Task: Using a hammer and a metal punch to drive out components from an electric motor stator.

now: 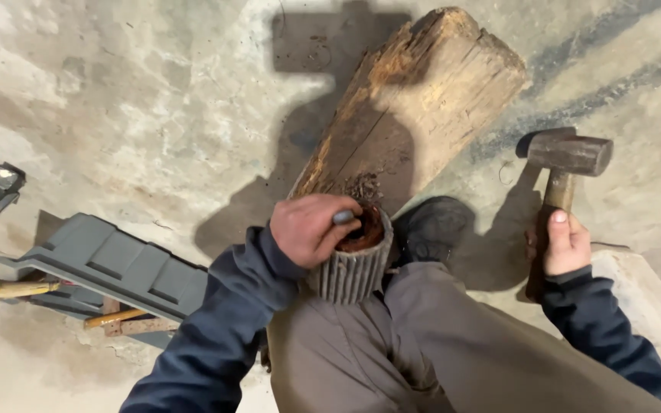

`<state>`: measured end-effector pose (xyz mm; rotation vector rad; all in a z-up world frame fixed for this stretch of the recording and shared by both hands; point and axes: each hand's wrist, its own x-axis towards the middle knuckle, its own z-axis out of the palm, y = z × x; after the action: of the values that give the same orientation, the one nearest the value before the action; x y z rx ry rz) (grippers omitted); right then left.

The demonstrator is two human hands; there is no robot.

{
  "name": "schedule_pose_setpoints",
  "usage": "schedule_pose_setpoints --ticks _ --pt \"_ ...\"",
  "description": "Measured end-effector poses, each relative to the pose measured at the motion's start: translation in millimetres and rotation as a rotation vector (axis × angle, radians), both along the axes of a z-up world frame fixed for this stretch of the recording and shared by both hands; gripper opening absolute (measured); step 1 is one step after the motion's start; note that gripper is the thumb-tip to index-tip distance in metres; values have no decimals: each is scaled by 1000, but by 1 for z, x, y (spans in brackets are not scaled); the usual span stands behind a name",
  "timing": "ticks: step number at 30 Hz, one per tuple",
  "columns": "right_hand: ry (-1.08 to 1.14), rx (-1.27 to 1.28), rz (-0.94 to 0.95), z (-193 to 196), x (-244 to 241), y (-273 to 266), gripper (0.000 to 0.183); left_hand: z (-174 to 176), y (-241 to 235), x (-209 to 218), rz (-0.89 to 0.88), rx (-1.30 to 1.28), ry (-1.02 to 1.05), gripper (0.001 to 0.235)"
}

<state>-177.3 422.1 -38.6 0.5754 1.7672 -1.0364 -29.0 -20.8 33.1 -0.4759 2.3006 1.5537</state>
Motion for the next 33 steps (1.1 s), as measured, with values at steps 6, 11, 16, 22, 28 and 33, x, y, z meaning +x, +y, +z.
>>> schedule_pose_setpoints --ticks 6,11,16,22,28,33 --pt "81 -20 34 -6 3 5 42 0 -8 16 99 37 -22 15" --pt "58 29 60 -20 -2 23 44 2 7 33 222 5 11 15" --pt "147 113 273 -26 3 37 48 5 7 39 336 20 -16 15" --pt "330 91 450 -27 0 52 43 15 -8 28 271 101 82 18" --pt "195 36 399 -15 -16 42 39 28 -20 18 453 234 5 18" --pt "140 38 312 -6 -18 32 42 20 -17 22 225 255 -15 21"
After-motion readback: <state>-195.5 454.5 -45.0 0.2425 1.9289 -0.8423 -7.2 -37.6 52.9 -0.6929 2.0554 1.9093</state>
